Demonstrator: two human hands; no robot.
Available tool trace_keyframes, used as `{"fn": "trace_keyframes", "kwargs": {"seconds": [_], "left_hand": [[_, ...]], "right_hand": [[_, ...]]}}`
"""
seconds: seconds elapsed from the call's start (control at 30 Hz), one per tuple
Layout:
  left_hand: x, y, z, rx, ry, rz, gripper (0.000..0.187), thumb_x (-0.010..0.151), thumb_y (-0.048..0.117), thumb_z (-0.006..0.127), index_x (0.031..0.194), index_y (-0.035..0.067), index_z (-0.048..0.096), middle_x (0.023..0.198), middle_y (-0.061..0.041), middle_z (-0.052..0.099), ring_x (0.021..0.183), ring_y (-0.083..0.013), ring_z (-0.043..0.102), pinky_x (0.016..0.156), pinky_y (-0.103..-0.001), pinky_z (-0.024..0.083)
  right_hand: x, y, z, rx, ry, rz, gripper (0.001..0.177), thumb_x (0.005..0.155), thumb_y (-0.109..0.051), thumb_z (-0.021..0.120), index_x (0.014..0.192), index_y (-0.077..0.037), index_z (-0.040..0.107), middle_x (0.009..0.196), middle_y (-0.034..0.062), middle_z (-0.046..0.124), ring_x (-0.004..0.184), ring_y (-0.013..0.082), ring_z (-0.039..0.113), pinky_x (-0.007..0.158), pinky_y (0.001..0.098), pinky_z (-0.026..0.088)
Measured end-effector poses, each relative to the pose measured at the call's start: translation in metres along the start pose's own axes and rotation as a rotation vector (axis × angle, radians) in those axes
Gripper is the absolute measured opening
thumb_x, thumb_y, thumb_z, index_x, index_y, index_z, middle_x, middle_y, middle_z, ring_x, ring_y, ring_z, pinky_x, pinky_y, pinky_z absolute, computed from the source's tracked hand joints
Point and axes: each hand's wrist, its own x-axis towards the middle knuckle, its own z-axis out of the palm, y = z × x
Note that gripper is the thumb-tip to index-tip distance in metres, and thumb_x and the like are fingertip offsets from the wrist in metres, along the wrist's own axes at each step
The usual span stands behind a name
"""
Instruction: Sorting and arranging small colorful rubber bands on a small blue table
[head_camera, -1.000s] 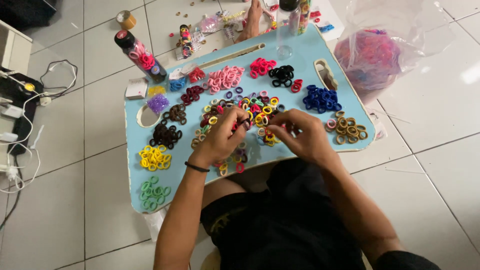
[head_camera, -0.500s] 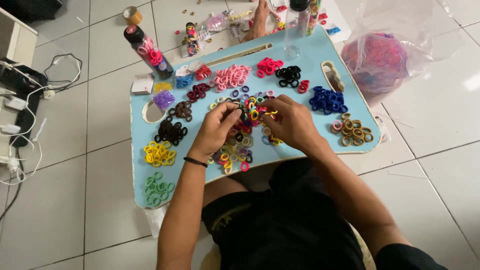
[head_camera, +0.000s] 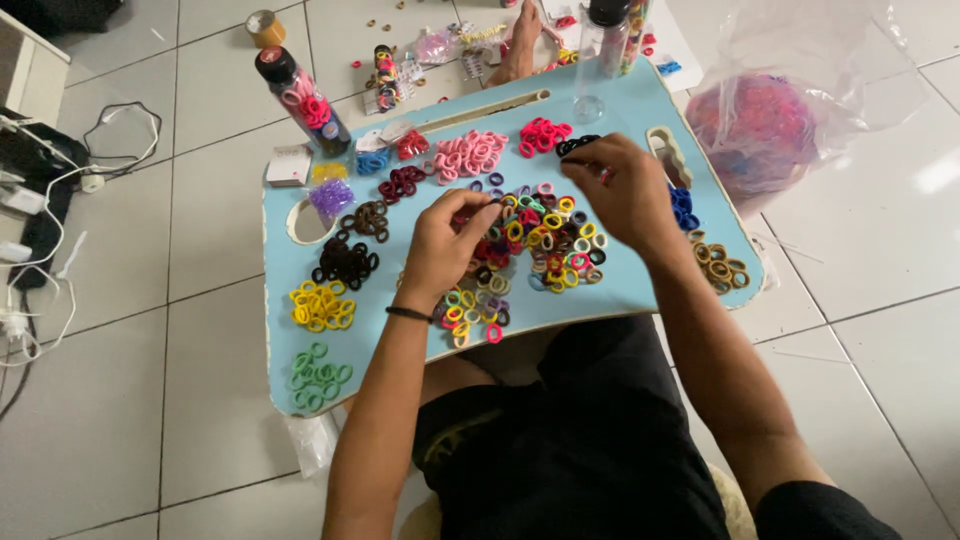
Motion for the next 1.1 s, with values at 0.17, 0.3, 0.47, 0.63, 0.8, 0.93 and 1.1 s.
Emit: {"fn": "trace_keyframes", "kwargs": {"seconds": [0.17,0.3,0.47,0.63,0.8,0.93,1.1], "left_hand": [[0.052,-0.033,0.042,0.224,-0.031,0.030,0.018,0.088,0.013,0.077,0.103,0.006,0.072,0.087,-0.016,0.076,0.087,-0.0331,0.076,0.075,-0.042,0.061],[0.090,-0.052,0.070,0.406,-0.118,-0.070,0.013,0.090,0.015,0.070,0.102,0.009,0.070,0.091,-0.014,0.077,0.092,-0.0364,0.076,0.081,-0.050,0.060],[0.119,-0.086,0.100,0.658,-0.267,-0.157,0.011,0.089,0.023,0.068,0.100,0.020,0.068,0.103,-0.005,0.072,0.110,-0.0336,0.069,0.099,-0.057,0.052],[0.123,-0.063,0.099,0.682,-0.311,-0.179,0.012,0.091,0.024,0.067,0.098,0.025,0.057,0.103,-0.001,0.073,0.115,-0.0306,0.068,0.107,-0.061,0.039],[0.118,-0.049,0.085,0.711,-0.256,-0.117,0.011,0.091,0.028,0.071,0.100,0.028,0.064,0.105,0.005,0.068,0.112,-0.0242,0.067,0.104,-0.056,0.042],[0.100,-0.038,0.043,0.493,-0.089,0.074,0.014,0.093,0.020,0.070,0.105,0.019,0.065,0.101,-0.005,0.064,0.106,-0.0336,0.068,0.095,-0.053,0.050],[0.060,-0.019,-0.034,0.383,0.093,0.281,0.017,0.093,0.010,0.068,0.109,0.012,0.068,0.098,-0.009,0.062,0.075,-0.0255,0.064,0.072,-0.040,0.054]], "right_hand": [[0.031,0.049,0.007,-0.292,-0.074,0.169,0.021,0.087,-0.020,0.081,0.108,-0.020,0.079,0.087,0.0038,0.074,0.084,0.0340,0.072,0.074,0.0481,0.056],[0.031,0.059,0.015,-0.375,-0.091,0.125,0.015,0.087,-0.020,0.082,0.103,-0.021,0.080,0.083,0.0050,0.072,0.078,0.0331,0.070,0.072,0.0475,0.056],[0.025,0.072,0.019,-0.414,-0.033,0.076,0.011,0.089,-0.023,0.081,0.100,-0.023,0.081,0.087,0.0023,0.069,0.078,0.0283,0.068,0.071,0.0443,0.056],[0.021,0.058,0.016,-0.354,0.121,0.001,0.015,0.092,-0.024,0.082,0.104,-0.017,0.078,0.085,0.0025,0.066,0.072,0.0259,0.066,0.066,0.0424,0.055],[0.019,0.054,0.011,-0.285,0.259,-0.105,0.009,0.095,-0.018,0.081,0.101,-0.013,0.076,0.083,0.0030,0.064,0.067,0.0229,0.063,0.060,0.0381,0.052],[0.015,0.052,0.012,-0.241,0.258,-0.181,0.004,0.096,-0.010,0.079,0.099,-0.010,0.076,0.082,0.0042,0.064,0.065,0.0217,0.061,0.060,0.0371,0.051],[0.014,0.057,0.023,-0.235,0.230,-0.237,0.006,0.095,-0.015,0.082,0.097,-0.014,0.076,0.080,0.0012,0.062,0.066,0.0199,0.062,0.062,0.0348,0.051]]}}
